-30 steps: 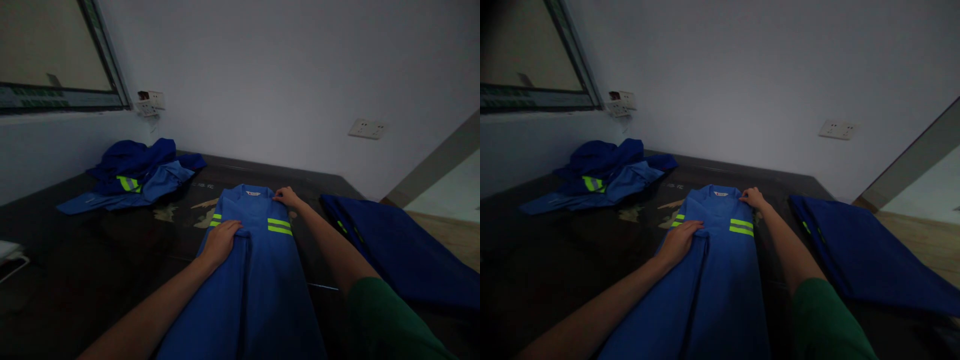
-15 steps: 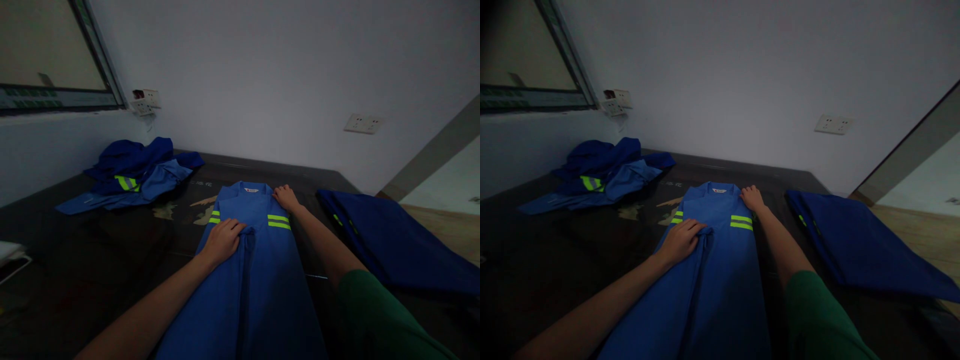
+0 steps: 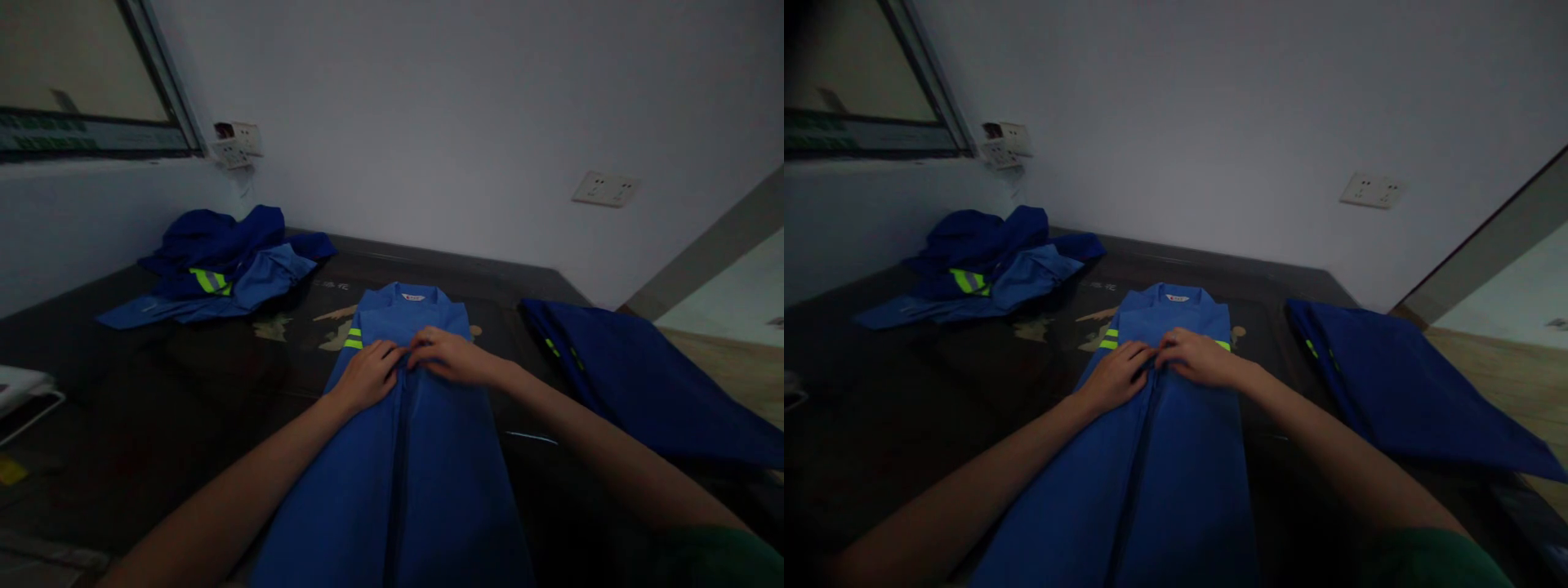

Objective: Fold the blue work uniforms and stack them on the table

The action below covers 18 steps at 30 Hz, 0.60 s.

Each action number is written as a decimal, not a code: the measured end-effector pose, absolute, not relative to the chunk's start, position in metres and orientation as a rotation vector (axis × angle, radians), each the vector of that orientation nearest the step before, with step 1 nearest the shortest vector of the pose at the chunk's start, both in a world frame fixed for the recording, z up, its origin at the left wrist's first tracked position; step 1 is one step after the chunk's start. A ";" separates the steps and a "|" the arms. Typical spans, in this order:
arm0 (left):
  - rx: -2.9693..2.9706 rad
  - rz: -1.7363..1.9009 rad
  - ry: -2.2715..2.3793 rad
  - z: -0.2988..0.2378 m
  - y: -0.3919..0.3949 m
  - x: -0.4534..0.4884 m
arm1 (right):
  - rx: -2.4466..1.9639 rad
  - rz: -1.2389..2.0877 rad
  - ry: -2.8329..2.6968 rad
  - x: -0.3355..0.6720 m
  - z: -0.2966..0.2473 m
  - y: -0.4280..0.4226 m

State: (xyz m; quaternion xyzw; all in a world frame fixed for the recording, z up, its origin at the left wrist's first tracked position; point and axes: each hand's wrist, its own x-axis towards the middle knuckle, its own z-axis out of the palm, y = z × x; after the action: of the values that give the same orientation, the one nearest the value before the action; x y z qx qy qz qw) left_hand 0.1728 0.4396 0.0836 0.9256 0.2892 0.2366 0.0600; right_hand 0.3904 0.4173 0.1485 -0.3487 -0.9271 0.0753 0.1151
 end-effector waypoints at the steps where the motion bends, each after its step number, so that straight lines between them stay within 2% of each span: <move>1: 2.794 0.719 0.868 0.084 0.440 0.173 | -1.010 0.162 -2.809 0.386 0.151 0.410; 4: 2.782 0.685 0.881 0.084 0.440 0.171 | -1.065 -0.043 -2.984 0.380 0.157 0.405; 7: 2.815 0.588 0.912 0.086 0.440 0.169 | -1.134 -0.026 -3.040 0.379 0.164 0.413; 15: 2.997 0.420 0.910 0.101 0.432 0.170 | -1.174 0.725 -2.829 0.388 0.159 0.442; 18: 3.009 0.328 0.922 0.109 0.425 0.172 | -1.173 0.873 -2.693 0.390 0.151 0.447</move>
State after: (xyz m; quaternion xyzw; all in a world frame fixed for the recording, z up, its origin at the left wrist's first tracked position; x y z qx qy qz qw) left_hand 0.1720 0.4254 0.1094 0.9509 0.2914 0.1036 -0.0111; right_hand 0.3899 0.4472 0.1507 -0.3826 -0.8781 0.2848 0.0383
